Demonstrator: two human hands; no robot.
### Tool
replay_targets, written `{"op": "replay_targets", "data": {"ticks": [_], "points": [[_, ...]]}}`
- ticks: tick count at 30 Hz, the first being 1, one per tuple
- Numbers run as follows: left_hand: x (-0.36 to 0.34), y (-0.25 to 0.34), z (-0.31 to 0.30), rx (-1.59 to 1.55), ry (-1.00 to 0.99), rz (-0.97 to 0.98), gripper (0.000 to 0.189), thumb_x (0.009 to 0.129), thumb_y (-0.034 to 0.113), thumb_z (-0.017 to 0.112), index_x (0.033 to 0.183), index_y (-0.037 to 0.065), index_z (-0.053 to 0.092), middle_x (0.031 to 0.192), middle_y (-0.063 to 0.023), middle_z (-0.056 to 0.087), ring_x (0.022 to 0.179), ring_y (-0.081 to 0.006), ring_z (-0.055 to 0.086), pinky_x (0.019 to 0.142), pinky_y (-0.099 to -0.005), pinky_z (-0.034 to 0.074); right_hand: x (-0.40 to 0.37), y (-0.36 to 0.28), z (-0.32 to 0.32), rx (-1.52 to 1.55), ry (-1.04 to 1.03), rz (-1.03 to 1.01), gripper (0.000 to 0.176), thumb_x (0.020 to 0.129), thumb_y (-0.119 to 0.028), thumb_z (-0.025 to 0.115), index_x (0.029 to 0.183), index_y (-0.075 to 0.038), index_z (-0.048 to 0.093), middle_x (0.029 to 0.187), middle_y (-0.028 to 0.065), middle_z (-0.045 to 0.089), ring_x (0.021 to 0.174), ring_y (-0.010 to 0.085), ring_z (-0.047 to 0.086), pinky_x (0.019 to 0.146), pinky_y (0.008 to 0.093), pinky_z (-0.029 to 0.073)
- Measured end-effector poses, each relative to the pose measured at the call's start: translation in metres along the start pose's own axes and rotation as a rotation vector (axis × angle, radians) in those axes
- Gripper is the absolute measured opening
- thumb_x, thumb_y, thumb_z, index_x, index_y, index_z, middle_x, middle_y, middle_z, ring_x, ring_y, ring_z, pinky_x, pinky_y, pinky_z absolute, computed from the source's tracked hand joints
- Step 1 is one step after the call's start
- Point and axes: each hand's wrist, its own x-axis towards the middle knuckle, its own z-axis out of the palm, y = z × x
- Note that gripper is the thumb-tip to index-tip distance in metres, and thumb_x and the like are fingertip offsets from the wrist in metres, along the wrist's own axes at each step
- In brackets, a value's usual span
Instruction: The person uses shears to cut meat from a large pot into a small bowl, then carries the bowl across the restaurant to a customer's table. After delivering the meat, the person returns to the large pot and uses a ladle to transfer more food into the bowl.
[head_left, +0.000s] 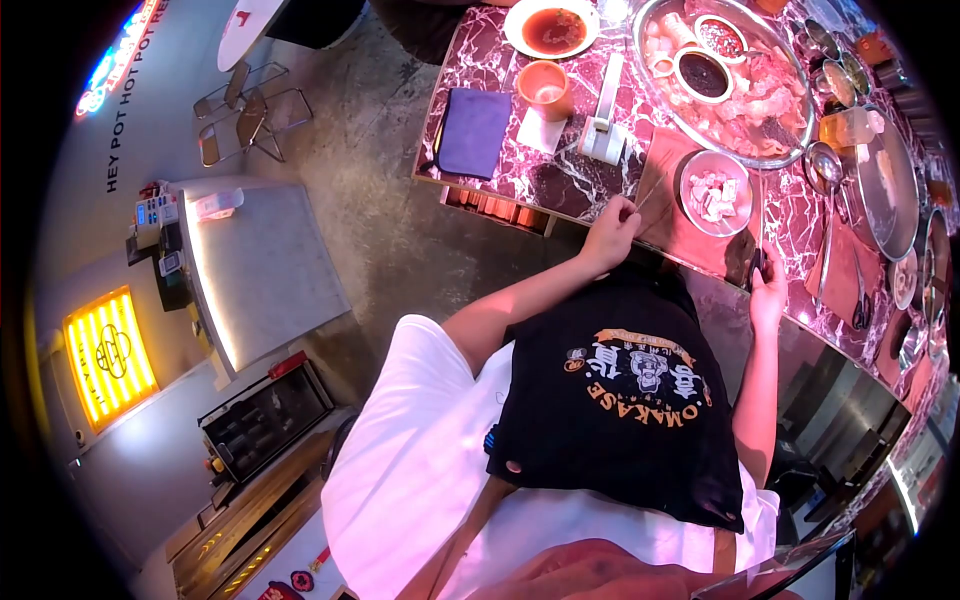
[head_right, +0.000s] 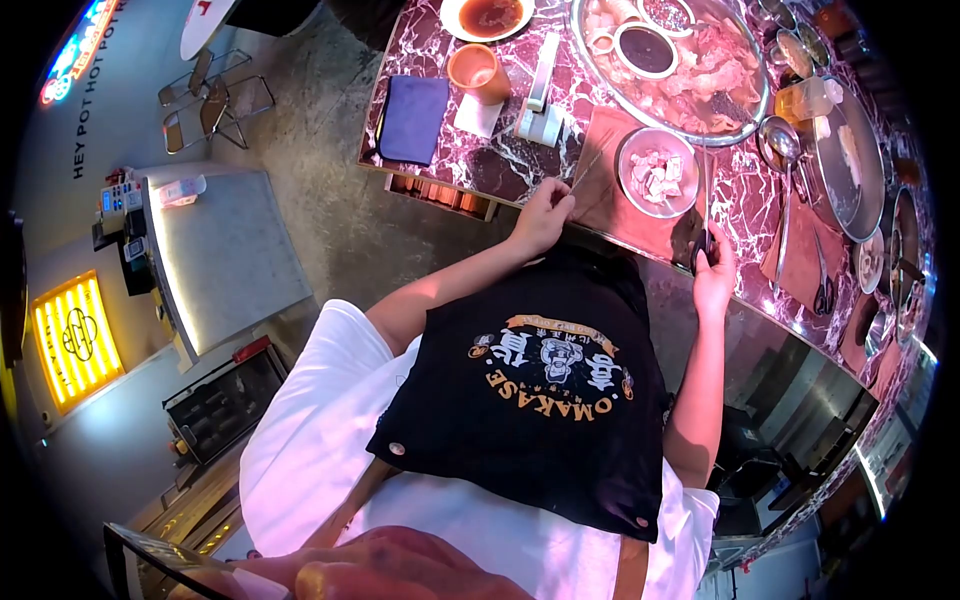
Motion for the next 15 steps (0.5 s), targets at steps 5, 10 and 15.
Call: {"op": "replay_targets", "data": {"ticks": [5,10,15], "points": [[0.001,-0.003,-0.003,-0.055,-0.022,-0.021,0.011,0.093,0.011,0.056,0.098,0.003,0.050,0.079,-0.0050,0.054,0.071,-0.0115,0.053,0.065,-0.0270,0.045,-0.001,-0.002,0.002,-0.029,0.008,-0.012,0.048,0.092,0.009,0.052,0.137,-0.008,0.050,0.102,0.0011,0.062,0.090,0.0076,0.058,0.082,0.0203,0.045],[0.001,-0.002,-0.003,-0.061,-0.015,-0.008,0.010,0.092,0.010,0.055,0.097,0.003,0.050,0.078,-0.0051,0.054,0.069,-0.0114,0.053,0.063,-0.0272,0.045,-0.007,-0.007,0.007,0.030,0.027,0.030,0.050,0.090,0.013,0.052,0.138,-0.005,0.050,0.098,0.0002,0.058,0.087,0.0071,0.055,0.081,0.0205,0.044],[0.005,-0.012,0.000,-0.028,-0.038,0.008,0.009,0.094,0.009,0.055,0.099,0.004,0.049,0.076,-0.0023,0.053,0.065,-0.0090,0.051,0.059,-0.0252,0.043,-0.012,-0.009,0.006,0.076,0.051,0.025,0.051,0.090,0.013,0.053,0.138,-0.005,0.050,0.095,-0.0011,0.056,0.085,0.0064,0.054,0.080,0.0193,0.044]]}}
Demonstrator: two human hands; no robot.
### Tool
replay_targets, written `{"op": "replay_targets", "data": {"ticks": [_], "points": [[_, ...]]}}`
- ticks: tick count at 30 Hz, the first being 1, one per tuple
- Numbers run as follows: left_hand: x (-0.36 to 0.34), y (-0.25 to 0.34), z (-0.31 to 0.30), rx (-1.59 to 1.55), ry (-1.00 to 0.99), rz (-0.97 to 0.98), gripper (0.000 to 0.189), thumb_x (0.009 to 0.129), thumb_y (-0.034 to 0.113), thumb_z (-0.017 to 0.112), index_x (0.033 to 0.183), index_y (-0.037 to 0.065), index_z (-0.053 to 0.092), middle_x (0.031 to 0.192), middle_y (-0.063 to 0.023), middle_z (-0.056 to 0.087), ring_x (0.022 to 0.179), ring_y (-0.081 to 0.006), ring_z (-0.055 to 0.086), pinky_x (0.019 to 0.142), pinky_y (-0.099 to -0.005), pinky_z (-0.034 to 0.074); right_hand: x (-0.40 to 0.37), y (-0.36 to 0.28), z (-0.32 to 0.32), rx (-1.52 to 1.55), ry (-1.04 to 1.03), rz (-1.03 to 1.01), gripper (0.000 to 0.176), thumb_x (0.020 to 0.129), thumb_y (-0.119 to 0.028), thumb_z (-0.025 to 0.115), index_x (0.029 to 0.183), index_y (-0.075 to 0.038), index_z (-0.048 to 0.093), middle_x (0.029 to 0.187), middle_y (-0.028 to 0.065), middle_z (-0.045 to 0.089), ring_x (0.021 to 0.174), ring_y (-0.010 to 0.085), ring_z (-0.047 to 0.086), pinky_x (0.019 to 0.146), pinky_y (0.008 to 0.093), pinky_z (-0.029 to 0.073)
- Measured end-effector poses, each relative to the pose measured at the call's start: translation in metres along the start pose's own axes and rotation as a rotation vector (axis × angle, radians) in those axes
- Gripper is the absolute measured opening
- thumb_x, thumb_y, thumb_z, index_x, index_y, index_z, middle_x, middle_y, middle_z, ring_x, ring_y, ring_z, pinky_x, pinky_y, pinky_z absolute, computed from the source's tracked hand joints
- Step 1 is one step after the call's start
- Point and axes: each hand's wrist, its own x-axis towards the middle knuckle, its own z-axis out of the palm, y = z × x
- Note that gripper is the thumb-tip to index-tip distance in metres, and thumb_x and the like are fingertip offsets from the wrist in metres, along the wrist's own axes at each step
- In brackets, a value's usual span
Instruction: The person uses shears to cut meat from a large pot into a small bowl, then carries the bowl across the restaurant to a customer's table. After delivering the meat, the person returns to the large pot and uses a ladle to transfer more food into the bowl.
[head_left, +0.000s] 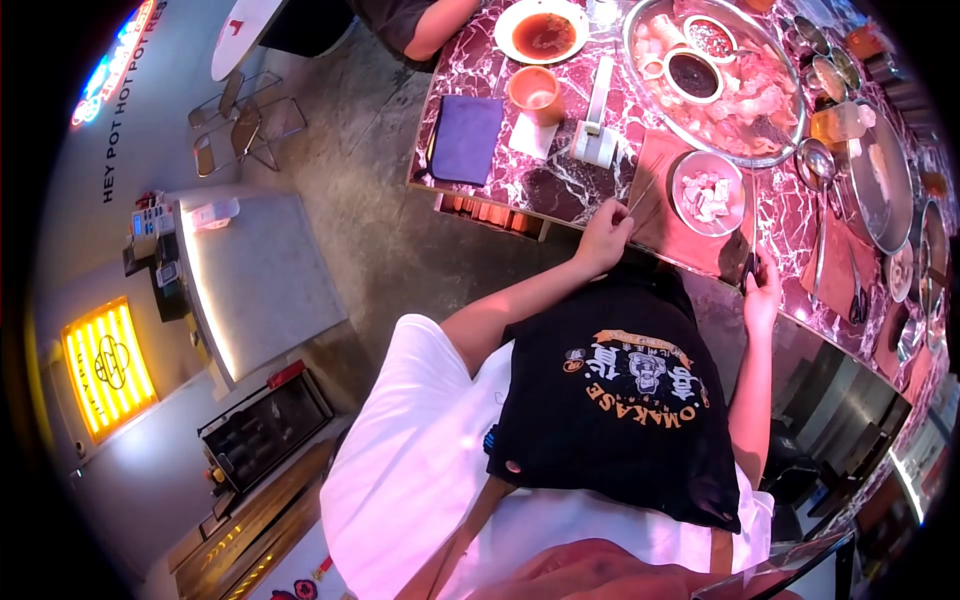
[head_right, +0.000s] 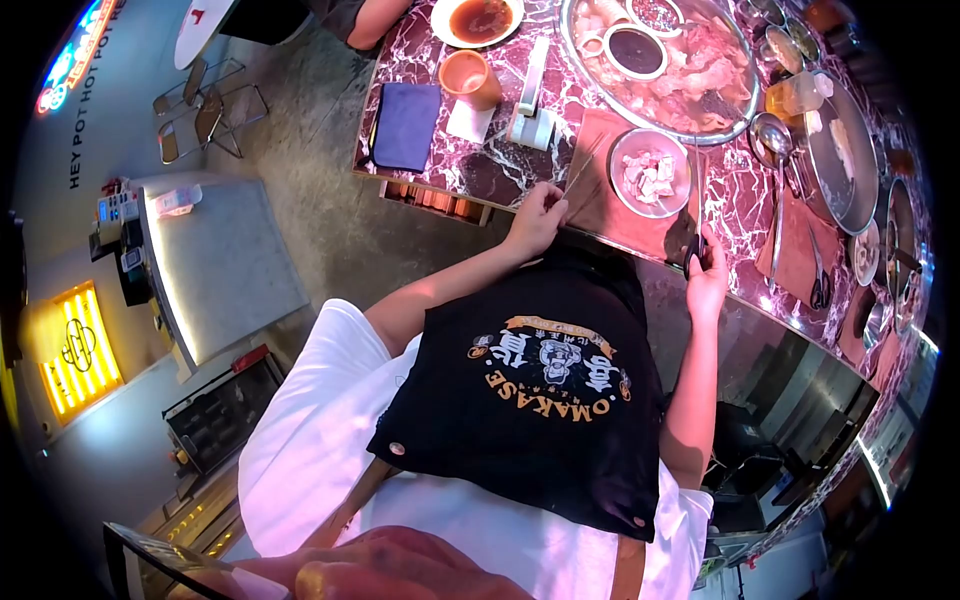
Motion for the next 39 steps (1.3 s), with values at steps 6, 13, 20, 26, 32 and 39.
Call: {"op": "replay_targets", "data": {"ticks": [6,13,20,26,32,39], "points": [[0.003,-0.004,0.006,-0.062,-0.023,-0.069,0.009,0.095,0.009,0.056,0.099,0.004,0.049,0.077,-0.0017,0.053,0.065,-0.0079,0.051,0.056,-0.0230,0.043,0.000,0.005,-0.008,-0.034,0.026,-0.014,0.051,0.090,0.013,0.053,0.137,-0.004,0.050,0.092,-0.0020,0.054,0.083,0.0065,0.053,0.080,0.0190,0.043],[0.009,0.001,0.006,0.195,0.011,0.075,0.019,0.092,0.017,0.060,0.103,0.002,0.058,0.083,-0.0057,0.058,0.073,-0.0120,0.055,0.066,-0.0279,0.046,-0.004,-0.010,-0.007,-0.210,0.111,-0.069,0.048,0.086,0.009,0.054,0.131,-0.007,0.052,0.104,0.0006,0.062,0.090,0.0105,0.058,0.079,0.0247,0.047],[0.039,0.031,0.007,0.131,0.040,0.052,0.023,0.094,0.015,0.056,0.112,0.003,0.063,0.087,-0.0059,0.064,0.078,-0.0137,0.059,0.071,-0.0288,0.048,0.021,-0.024,-0.041,-0.311,0.089,0.038,0.044,0.081,-0.003,0.065,0.124,-0.009,0.058,0.100,0.0087,0.068,0.089,0.0160,0.065,0.080,0.0290,0.050],[0.098,0.089,0.014,0.617,0.044,0.334,0.024,0.091,0.016,0.054,0.107,0.004,0.067,0.095,-0.0169,0.068,0.089,-0.0340,0.065,0.080,-0.0411,0.051,0.069,-0.102,-0.055,-0.878,-0.049,-0.105,0.046,0.076,-0.018,0.069,0.121,-0.015,0.059,0.105,0.0156,0.066,0.097,0.0342,0.065,0.083,0.0441,0.051],[0.158,0.131,0.047,1.076,-0.065,0.191,0.026,0.086,0.018,0.050,0.100,0.009,0.070,0.097,-0.0152,0.069,0.092,-0.0351,0.066,0.081,-0.0464,0.052,0.133,-0.152,-0.054,-1.267,-0.230,-0.268,0.048,0.073,-0.022,0.071,0.119,-0.015,0.058,0.105,0.0174,0.063,0.097,0.0356,0.065,0.083,0.0452,0.052],[0.184,0.109,0.079,0.971,-0.075,0.105,0.027,0.085,0.018,0.050,0.100,0.012,0.071,0.096,-0.0147,0.070,0.092,-0.0342,0.066,0.082,-0.0459,0.052,0.175,-0.139,-0.055,-1.317,-0.340,-0.262,0.050,0.074,-0.020,0.071,0.122,-0.015,0.057,0.107,0.0157,0.063,0.098,0.0351,0.064,0.083,0.0443,0.052]]}}
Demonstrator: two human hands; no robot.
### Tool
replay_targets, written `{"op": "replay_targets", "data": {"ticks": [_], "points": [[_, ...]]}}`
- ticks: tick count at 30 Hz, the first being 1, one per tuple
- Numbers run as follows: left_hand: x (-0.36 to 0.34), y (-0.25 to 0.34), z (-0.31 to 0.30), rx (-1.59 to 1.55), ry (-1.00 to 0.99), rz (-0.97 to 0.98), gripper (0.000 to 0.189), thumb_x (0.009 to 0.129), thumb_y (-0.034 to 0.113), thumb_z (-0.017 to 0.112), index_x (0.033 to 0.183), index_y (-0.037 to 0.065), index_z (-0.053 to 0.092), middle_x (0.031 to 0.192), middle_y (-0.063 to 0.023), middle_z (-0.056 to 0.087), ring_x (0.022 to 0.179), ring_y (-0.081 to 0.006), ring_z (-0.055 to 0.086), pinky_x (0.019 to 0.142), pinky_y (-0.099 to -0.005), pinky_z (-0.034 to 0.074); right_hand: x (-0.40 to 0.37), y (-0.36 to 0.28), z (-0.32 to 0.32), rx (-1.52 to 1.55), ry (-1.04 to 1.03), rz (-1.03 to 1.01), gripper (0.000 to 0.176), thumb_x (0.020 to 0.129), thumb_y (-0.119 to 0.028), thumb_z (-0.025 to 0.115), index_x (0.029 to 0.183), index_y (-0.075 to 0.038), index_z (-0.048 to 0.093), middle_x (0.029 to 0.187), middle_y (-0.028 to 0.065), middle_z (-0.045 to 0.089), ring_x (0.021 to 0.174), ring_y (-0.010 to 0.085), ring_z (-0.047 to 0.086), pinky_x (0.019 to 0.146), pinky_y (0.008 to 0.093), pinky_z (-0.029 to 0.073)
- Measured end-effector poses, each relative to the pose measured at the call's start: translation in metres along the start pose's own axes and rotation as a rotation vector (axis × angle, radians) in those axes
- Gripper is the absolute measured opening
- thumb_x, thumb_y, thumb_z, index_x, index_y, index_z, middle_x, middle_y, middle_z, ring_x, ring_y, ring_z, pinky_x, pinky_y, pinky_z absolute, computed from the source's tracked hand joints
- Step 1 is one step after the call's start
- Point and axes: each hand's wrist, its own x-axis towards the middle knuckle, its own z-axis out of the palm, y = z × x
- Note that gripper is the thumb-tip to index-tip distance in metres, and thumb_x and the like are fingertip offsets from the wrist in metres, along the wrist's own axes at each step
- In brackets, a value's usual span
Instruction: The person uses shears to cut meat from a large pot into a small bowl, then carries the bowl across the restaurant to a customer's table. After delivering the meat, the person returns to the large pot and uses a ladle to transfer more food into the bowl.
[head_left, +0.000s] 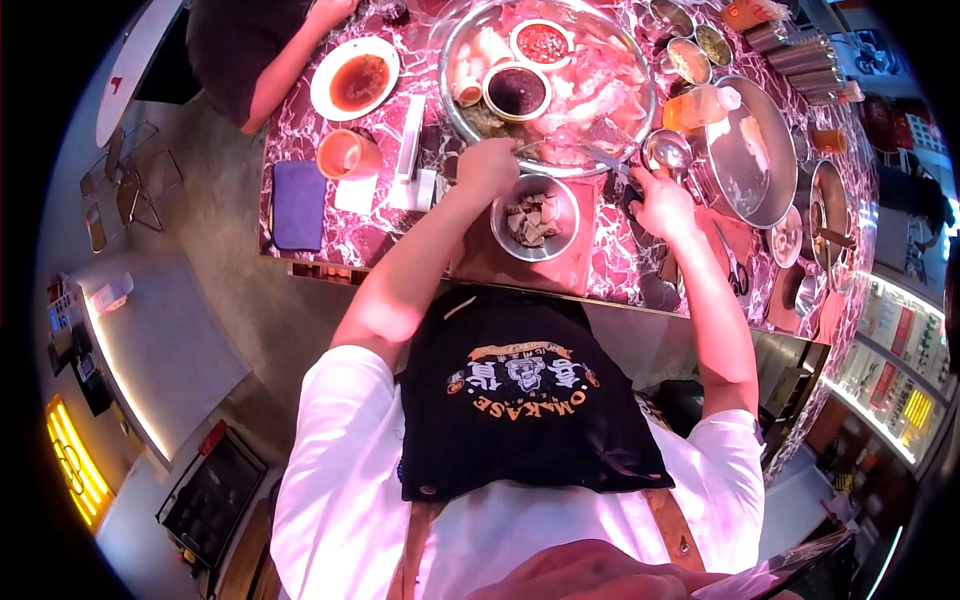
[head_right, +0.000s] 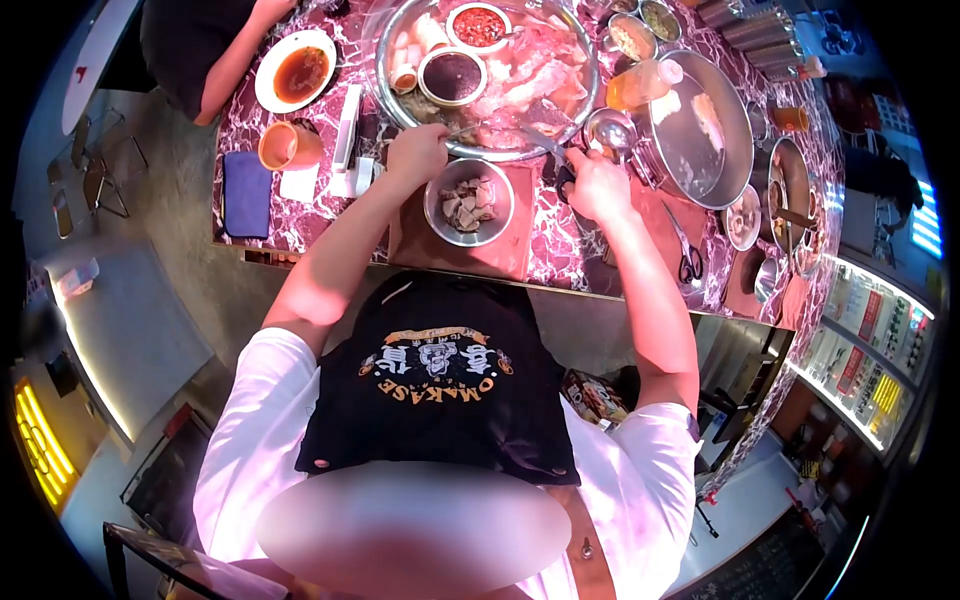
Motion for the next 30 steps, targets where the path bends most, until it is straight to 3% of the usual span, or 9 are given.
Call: {"op": "replay_targets", "data": {"ticks": [8,11,14,24,30], "points": [[0.003,-0.025,0.022,-0.324,0.009,-0.033,0.028,0.086,0.024,0.054,0.105,0.015,0.072,0.098,-0.0143,0.070,0.092,-0.0341,0.067,0.082,-0.0434,0.052,-0.018,0.030,0.008,0.127,0.005,0.002,0.053,0.076,-0.023,0.072,0.125,-0.019,0.053,0.110,0.0120,0.061,0.101,0.0334,0.062,0.086,0.0439,0.051],[0.004,-0.028,0.023,-0.319,0.018,-0.005,0.027,0.086,0.022,0.054,0.104,0.014,0.073,0.096,-0.0143,0.070,0.091,-0.0340,0.067,0.081,-0.0431,0.052,-0.017,0.033,0.009,0.061,0.032,0.000,0.057,0.074,-0.024,0.073,0.126,-0.020,0.053,0.107,0.0108,0.059,0.107,0.0319,0.059,0.089,0.0433,0.050],[0.003,-0.034,0.024,-0.340,0.072,0.074,0.027,0.087,0.022,0.053,0.105,0.012,0.072,0.091,-0.0170,0.070,0.085,-0.0325,0.067,0.076,-0.0407,0.052,-0.011,0.031,0.013,0.043,0.030,-0.044,0.059,0.072,-0.025,0.074,0.127,-0.019,0.052,0.107,0.0120,0.059,0.106,0.0327,0.059,0.089,0.0435,0.050],[0.007,-0.036,0.030,-0.392,0.096,0.095,0.026,0.087,0.020,0.055,0.104,0.010,0.072,0.090,-0.0158,0.071,0.082,-0.0314,0.068,0.075,-0.0381,0.053,-0.011,0.027,0.027,0.137,0.060,-0.010,0.062,0.072,-0.022,0.076,0.129,-0.018,0.052,0.104,0.0121,0.059,0.104,0.0336,0.059,0.088,0.0443,0.049],[-0.011,-0.010,0.026,-0.406,0.032,0.024,0.027,0.086,0.023,0.054,0.103,0.013,0.072,0.097,-0.0141,0.070,0.092,-0.0331,0.067,0.083,-0.0415,0.052,-0.018,0.011,0.031,0.069,0.124,-0.011,0.063,0.071,-0.019,0.077,0.130,-0.016,0.053,0.102,0.0131,0.058,0.101,0.0335,0.059,0.085,0.0444,0.050]]}}
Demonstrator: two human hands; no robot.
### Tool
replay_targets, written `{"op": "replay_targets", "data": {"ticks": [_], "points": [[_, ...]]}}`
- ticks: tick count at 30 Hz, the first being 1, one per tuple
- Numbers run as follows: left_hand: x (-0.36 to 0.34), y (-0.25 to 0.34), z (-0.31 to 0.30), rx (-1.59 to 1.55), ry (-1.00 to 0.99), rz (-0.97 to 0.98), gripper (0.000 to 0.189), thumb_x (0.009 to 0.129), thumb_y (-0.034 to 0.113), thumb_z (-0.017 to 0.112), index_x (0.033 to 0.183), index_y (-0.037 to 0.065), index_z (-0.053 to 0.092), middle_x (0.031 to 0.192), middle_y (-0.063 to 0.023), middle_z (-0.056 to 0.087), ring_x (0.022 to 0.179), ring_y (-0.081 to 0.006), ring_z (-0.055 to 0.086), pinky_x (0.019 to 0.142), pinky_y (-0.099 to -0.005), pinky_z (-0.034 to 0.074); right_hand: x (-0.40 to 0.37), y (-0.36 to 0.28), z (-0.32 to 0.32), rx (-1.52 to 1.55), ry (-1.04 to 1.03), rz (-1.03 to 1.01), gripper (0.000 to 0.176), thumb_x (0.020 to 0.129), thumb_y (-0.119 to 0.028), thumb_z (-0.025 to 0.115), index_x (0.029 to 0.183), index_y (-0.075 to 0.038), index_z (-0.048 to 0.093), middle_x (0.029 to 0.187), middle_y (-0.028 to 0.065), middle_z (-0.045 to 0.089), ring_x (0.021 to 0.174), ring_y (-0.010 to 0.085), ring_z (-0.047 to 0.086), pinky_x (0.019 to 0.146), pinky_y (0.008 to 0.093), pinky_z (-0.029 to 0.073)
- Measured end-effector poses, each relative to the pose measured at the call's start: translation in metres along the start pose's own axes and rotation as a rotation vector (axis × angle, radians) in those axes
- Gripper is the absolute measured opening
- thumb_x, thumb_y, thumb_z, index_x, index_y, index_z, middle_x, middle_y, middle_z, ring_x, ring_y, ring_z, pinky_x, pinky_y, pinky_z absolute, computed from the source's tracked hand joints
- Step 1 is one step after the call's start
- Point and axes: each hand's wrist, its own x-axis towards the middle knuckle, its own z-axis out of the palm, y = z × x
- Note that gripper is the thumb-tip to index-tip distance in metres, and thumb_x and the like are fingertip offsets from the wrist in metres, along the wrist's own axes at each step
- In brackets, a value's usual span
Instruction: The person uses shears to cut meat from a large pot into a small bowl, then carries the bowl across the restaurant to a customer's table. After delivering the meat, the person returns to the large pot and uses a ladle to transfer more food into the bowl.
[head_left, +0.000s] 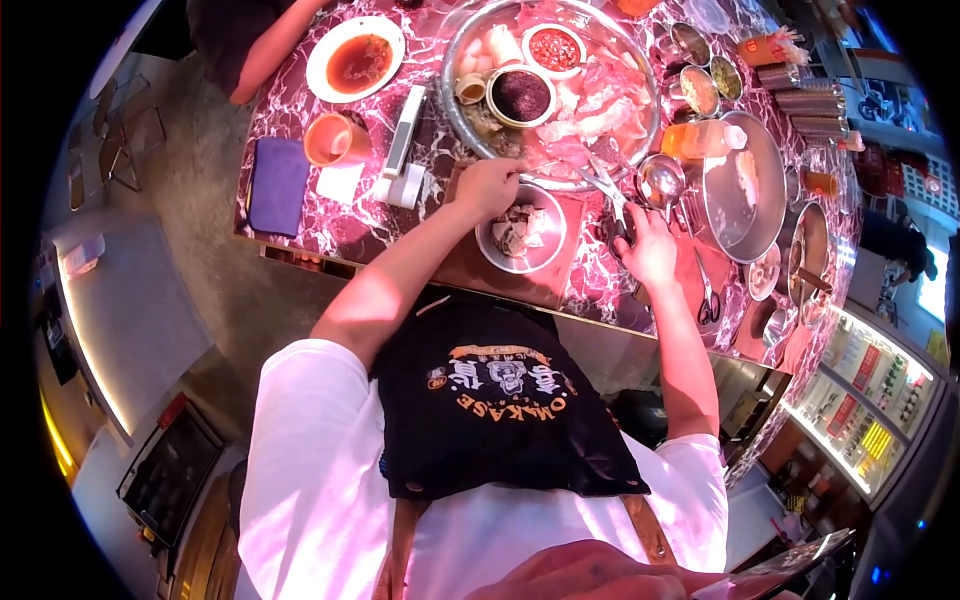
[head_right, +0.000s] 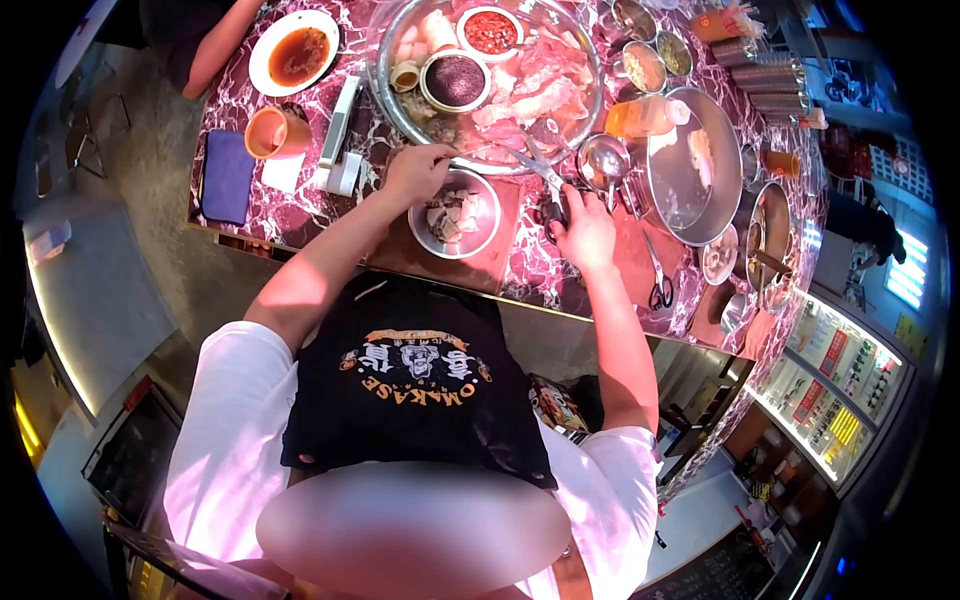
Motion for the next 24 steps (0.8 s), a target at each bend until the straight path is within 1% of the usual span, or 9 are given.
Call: {"op": "replay_targets", "data": {"ticks": [9,11,12,14,15,17,21,23,24], "points": [[-0.006,-0.011,0.004,-0.045,0.049,-0.075,0.027,0.088,0.022,0.053,0.104,0.010,0.071,0.095,-0.0154,0.070,0.089,-0.0335,0.067,0.080,-0.0416,0.052,0.001,0.004,0.011,0.036,-0.031,0.059,0.064,0.073,-0.021,0.077,0.131,-0.019,0.052,0.104,0.0133,0.057,0.103,0.0345,0.059,0.087,0.0447,0.049],[-0.002,-0.014,0.005,-0.129,0.037,-0.135,0.026,0.088,0.020,0.057,0.106,0.006,0.071,0.092,-0.0143,0.072,0.084,-0.0267,0.069,0.076,-0.0357,0.053,0.000,0.004,0.015,0.057,-0.044,0.082,0.064,0.073,-0.022,0.076,0.132,-0.020,0.051,0.105,0.0137,0.058,0.105,0.0346,0.059,0.088,0.0448,0.049],[-0.001,-0.013,0.006,-0.126,0.035,-0.132,0.026,0.088,0.020,0.057,0.106,0.006,0.071,0.092,-0.0143,0.072,0.084,-0.0267,0.069,0.076,-0.0357,0.053,0.000,0.005,0.018,0.059,-0.041,0.085,0.064,0.073,-0.022,0.076,0.132,-0.020,0.051,0.105,0.0137,0.058,0.105,0.0346,0.059,0.088,0.0448,0.049],[0.002,-0.012,0.006,-0.158,0.004,-0.177,0.026,0.088,0.017,0.057,0.106,0.004,0.071,0.089,-0.0126,0.072,0.080,-0.0206,0.069,0.075,-0.0331,0.053,0.001,0.007,0.024,0.122,-0.033,0.076,0.064,0.073,-0.023,0.076,0.132,-0.019,0.051,0.107,0.0141,0.058,0.105,0.0346,0.059,0.089,0.0449,0.049],[0.004,-0.016,0.009,-0.154,0.003,-0.173,0.026,0.088,0.017,0.057,0.106,0.004,0.071,0.089,-0.0126,0.072,0.080,-0.0206,0.069,0.075,-0.0331,0.053,0.001,0.006,0.023,0.130,-0.042,0.097,0.064,0.073,-0.024,0.076,0.132,-0.019,0.051,0.107,0.0144,0.058,0.106,0.0348,0.059,0.089,0.0450,0.049],[0.007,-0.030,0.017,-0.215,0.017,-0.177,0.026,0.089,0.021,0.056,0.103,0.005,0.071,0.090,-0.0151,0.071,0.083,-0.0283,0.069,0.076,-0.0374,0.053,0.001,0.004,0.016,0.134,-0.051,0.107,0.064,0.073,-0.024,0.076,0.131,-0.019,0.051,0.107,0.0144,0.058,0.106,0.0350,0.059,0.090,0.0449,0.048],[0.006,-0.023,0.012,-0.258,-0.058,-0.186,0.025,0.089,0.018,0.057,0.104,0.002,0.070,0.089,-0.0144,0.071,0.081,-0.0247,0.069,0.075,-0.0351,0.053,0.004,0.007,0.018,0.155,-0.048,0.074,0.064,0.073,-0.025,0.076,0.131,-0.018,0.051,0.108,0.0144,0.059,0.107,0.0346,0.058,0.090,0.0443,0.048],[0.015,-0.033,0.016,-0.313,-0.092,-0.098,0.025,0.090,0.016,0.058,0.106,0.000,0.069,0.091,-0.0136,0.071,0.082,-0.0208,0.068,0.076,-0.0322,0.052,0.011,0.004,0.020,0.164,-0.045,0.070,0.064,0.073,-0.026,0.076,0.130,-0.018,0.051,0.108,0.0144,0.059,0.108,0.0342,0.058,0.091,0.0440,0.048],[0.017,-0.033,0.014,-0.311,-0.094,-0.098,0.025,0.090,0.016,0.058,0.106,0.000,0.069,0.091,-0.0136,0.071,0.082,-0.0208,0.068,0.076,-0.0322,0.052,0.014,0.003,0.021,0.171,-0.045,0.063,0.063,0.073,-0.026,0.076,0.130,-0.017,0.051,0.109,0.0144,0.059,0.108,0.0338,0.058,0.091,0.0437,0.048]]}}
